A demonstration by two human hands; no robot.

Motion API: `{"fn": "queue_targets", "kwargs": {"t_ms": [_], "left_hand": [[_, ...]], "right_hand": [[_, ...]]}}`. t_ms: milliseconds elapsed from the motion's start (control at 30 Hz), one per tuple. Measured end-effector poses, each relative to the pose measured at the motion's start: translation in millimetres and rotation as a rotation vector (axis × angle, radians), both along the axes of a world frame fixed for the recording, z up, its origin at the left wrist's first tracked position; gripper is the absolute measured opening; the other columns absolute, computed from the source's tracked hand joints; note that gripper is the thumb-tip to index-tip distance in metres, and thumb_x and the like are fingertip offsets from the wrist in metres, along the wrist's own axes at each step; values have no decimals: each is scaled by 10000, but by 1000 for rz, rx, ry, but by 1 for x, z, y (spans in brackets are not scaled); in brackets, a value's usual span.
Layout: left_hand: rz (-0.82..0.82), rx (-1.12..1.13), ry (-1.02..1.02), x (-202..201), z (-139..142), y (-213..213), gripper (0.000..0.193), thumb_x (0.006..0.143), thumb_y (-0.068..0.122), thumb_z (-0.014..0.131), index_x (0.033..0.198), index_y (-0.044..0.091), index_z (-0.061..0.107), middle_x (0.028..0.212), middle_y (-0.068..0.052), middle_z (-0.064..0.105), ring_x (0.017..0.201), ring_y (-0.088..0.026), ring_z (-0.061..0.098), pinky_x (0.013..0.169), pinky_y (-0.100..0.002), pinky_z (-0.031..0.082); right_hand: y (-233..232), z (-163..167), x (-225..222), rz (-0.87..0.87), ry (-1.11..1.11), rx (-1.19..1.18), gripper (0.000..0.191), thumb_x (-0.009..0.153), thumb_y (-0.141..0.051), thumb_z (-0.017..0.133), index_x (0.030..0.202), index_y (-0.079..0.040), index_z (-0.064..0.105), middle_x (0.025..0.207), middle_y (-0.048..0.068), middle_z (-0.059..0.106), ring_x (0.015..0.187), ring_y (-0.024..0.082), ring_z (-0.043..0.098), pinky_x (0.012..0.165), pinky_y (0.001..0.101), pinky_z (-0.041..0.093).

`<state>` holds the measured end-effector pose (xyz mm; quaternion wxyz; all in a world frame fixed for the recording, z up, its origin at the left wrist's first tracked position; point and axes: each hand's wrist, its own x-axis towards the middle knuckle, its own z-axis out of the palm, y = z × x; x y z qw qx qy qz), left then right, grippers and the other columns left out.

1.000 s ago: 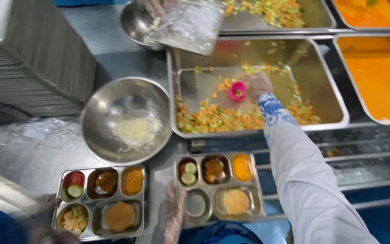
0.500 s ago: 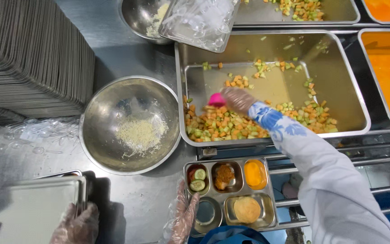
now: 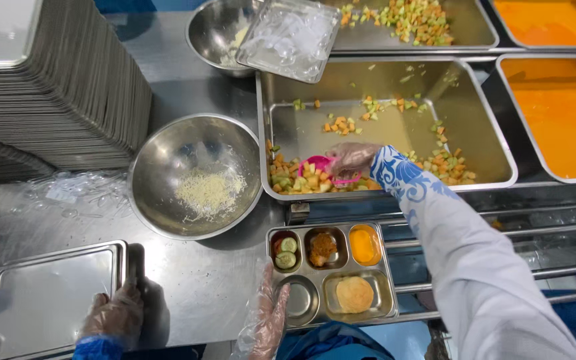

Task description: The person prepares multiple food trays by placing cooked food, sliced vegetables, a bun, and a scoop of mixed fruit into the compartments of each tray.

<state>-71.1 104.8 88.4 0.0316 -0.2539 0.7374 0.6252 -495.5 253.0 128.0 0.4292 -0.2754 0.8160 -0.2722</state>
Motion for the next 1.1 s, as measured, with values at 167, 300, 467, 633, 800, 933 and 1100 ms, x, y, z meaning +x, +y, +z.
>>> {"fn": "queue_targets", "kwargs": {"t_ms": [167, 300, 467, 633, 800, 933, 1100], "left_hand": [[-26, -275, 132, 18, 5, 10, 637, 1011, 300, 502, 1587, 84, 334, 1583, -110, 421, 1491, -196, 378, 1203, -319, 314], [2, -142, 183, 23, -24, 14, 602, 1042, 322, 420, 1580, 64, 344, 1589, -120, 423, 1496, -215, 377, 1216, -336, 298], [38, -36, 316, 21, -74, 16, 582, 1080, 349, 318, 1571, 39, 355, 1597, -133, 426, 1503, -239, 375, 1232, -357, 278], [136, 36, 298, 28, -100, 29, 593, 1099, 386, 240, 1561, 40, 375, 1609, -131, 423, 1512, -248, 361, 1244, -371, 256], [202, 68, 344, 40, -100, 44, 619, 1104, 428, 214, 1558, 48, 394, 1617, -138, 410, 1520, -262, 341, 1253, -385, 238], [182, 2, 390, 47, -92, 48, 629, 1117, 442, 181, 1559, 52, 400, 1615, -150, 415, 1521, -280, 350, 1260, -401, 230], [166, -91, 334, 53, -75, 47, 575, 1104, 383, 219, 1538, 74, 436, 1584, -158, 466, 1493, -279, 392, 1243, -399, 256]], "right_hand": [[28, -36, -13, -483, -499, -398, 312, 921, -111, 750, 1187, -1, 630, 888, 85, 691, 724, 155, 657, 627, 256, 562], [41, -9, 15, -543, -541, -652, 334, 963, -143, 719, 1192, 44, 565, 955, 101, 701, 792, 187, 731, 677, 282, 608], [66, 25, 106, -549, -523, -632, 368, 897, -149, 702, 1239, -79, 584, 982, 82, 731, 742, 194, 731, 641, 307, 603], [70, -17, 242, -480, -432, -626, 345, 960, -169, 738, 1169, -12, 513, 959, 89, 693, 761, 209, 736, 626, 322, 607], [56, -65, 333, -19, 531, -719, 338, 1044, -121, 582, 1370, -37, 561, 1280, 182, 647, 960, 238, 687, 799, 325, 614], [54, -65, 353, 281, 1138, -464, 442, 817, -102, 650, 1248, -57, 566, 1393, 217, 595, 1065, 392, 718, 740, 394, 612], [57, -34, 328, -234, 309, -506, 226, 1003, -155, 631, 1162, -11, 563, 1125, 226, 683, 748, 224, 712, 610, 349, 604]]}}
